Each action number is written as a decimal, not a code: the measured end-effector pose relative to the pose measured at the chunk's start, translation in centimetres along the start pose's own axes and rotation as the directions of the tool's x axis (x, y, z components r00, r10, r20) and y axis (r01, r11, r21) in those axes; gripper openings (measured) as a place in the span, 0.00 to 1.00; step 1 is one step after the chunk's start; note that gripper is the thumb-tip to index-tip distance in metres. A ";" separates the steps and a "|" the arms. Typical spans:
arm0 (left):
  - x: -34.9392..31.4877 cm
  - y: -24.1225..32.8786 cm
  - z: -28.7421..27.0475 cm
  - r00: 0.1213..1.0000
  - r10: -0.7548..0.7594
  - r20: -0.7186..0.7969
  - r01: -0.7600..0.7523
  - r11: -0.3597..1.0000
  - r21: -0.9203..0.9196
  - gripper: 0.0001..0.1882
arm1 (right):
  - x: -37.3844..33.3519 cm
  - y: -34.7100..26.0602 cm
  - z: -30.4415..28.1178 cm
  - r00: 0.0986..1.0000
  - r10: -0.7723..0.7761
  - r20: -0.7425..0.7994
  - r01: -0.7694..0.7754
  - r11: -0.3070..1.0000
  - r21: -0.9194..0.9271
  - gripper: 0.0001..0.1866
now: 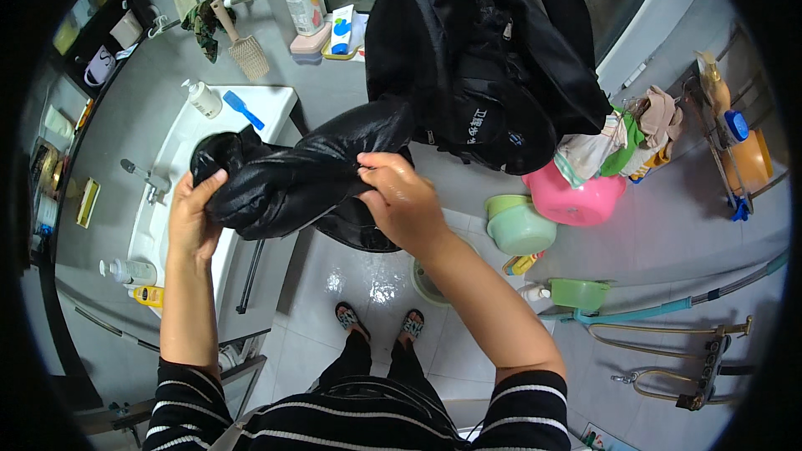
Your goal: The person scrubs a black bag with a blue brush under running water in a bathroom sink. They rinse the bag, wring it out, and place it on the floor. The person then washes a green basin and a cloth in the sink, followed by scrubbing the sink surface itself with the cloth.
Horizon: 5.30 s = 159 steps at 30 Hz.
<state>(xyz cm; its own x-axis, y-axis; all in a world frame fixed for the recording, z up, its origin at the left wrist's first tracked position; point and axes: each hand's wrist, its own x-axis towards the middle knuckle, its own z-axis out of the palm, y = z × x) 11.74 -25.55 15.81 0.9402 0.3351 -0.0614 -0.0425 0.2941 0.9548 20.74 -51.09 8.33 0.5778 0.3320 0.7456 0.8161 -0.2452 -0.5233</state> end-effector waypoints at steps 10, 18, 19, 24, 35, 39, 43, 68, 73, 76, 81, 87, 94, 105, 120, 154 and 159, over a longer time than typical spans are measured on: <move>3.9 -20.1 -3.4 0.934 -0.273 -0.232 0.233 0.955 -0.184 0.08 | -13.5 13.3 8.5 0.847 0.412 0.336 -0.402 0.910 -0.104 0.29; 3.9 -29.3 -5.5 0.830 -0.525 -0.186 0.477 0.842 -0.250 0.12 | -23.3 14.0 7.2 0.440 0.704 0.558 -0.483 0.709 -0.514 0.34; 3.6 -29.3 -5.1 0.803 -0.567 -0.183 0.511 0.813 -0.280 0.12 | -24.0 13.7 6.8 0.360 0.738 0.571 -0.479 0.672 -0.565 0.33; 3.0 -32.6 -7.0 0.780 -0.603 -0.168 0.533 0.780 -0.328 0.14 | -30.1 14.9 6.9 0.170 0.753 0.636 -0.640 0.575 -0.509 0.30; 4.4 -27.5 -8.3 0.796 -0.595 0.112 0.586 0.804 0.102 0.17 | -27.3 12.4 9.7 0.242 0.815 0.526 -0.910 0.378 -0.168 0.24; 6.0 -26.2 -7.6 0.786 -0.576 0.226 0.510 0.810 0.289 0.16 | -24.1 12.0 11.3 0.303 0.808 0.505 -0.914 0.396 -0.084 0.21; 7.0 -25.0 -6.0 0.775 -0.537 0.334 0.352 0.805 0.478 0.16 | -21.2 10.9 12.8 0.378 0.811 0.447 -0.913 0.406 0.037 0.19; 6.1 -20.0 3.6 0.709 0.060 0.703 -0.627 0.510 0.589 0.21 | -23.7 8.1 10.6 0.531 0.817 0.226 -0.835 0.549 -0.024 0.46; 7.0 -18.8 5.4 0.604 0.088 0.792 -0.725 0.473 0.500 0.24 | -18.0 5.6 12.0 0.564 0.825 0.016 -0.805 0.554 -0.212 0.28; 8.5 -18.0 6.1 0.577 0.117 0.808 -0.757 0.449 0.475 0.24 | -15.9 5.2 11.2 0.680 0.729 -0.073 -0.722 0.650 -0.237 0.13; 10.1 -16.9 6.2 0.566 0.129 0.814 -0.771 0.433 0.467 0.24 | -14.6 4.2 8.2 0.588 0.808 -0.041 -0.805 0.589 0.064 0.13; 13.8 -14.7 6.1 0.635 0.220 0.740 -0.749 0.409 0.521 0.20 | -9.9 4.1 6.9 0.447 0.894 -0.012 -0.833 0.421 0.358 0.16; 11.7 -11.3 4.9 0.721 0.596 0.354 -0.660 0.434 0.613 0.22 | -3.0 4.4 7.8 0.744 0.667 -0.043 -0.640 0.730 0.241 0.16; 5.8 -18.6 -10.7 0.974 0.225 -0.026 -0.047 0.312 0.949 0.68 | 5.8 3.3 8.4 0.838 0.447 0.312 -0.472 0.882 0.005 0.19; 12.1 -14.8 -9.6 0.983 0.183 -0.010 -0.071 0.429 0.900 0.25 | 8.6 4.2 9.1 0.575 0.664 0.478 -0.648 0.726 -0.229 0.19; 11.1 1.0 4.4 0.933 -0.361 0.004 0.333 0.856 -0.396 0.06 | 1.0 3.3 -15.4 0.928 0.372 0.022 -0.349 0.888 -0.299 0.13; 13.6 10.4 9.4 0.974 -0.221 0.042 0.215 0.868 -0.448 0.08 | 14.3 2.4 -20.8 0.996 0.018 -0.088 -0.063 0.835 -0.547 0.09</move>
<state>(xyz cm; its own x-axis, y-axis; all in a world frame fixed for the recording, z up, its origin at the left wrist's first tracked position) 27.26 -26.34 27.62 0.9396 0.2245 -0.2583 0.0141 0.7286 0.6848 30.80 -65.84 26.29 0.5893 0.2466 0.7694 0.6397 -0.7241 -0.2579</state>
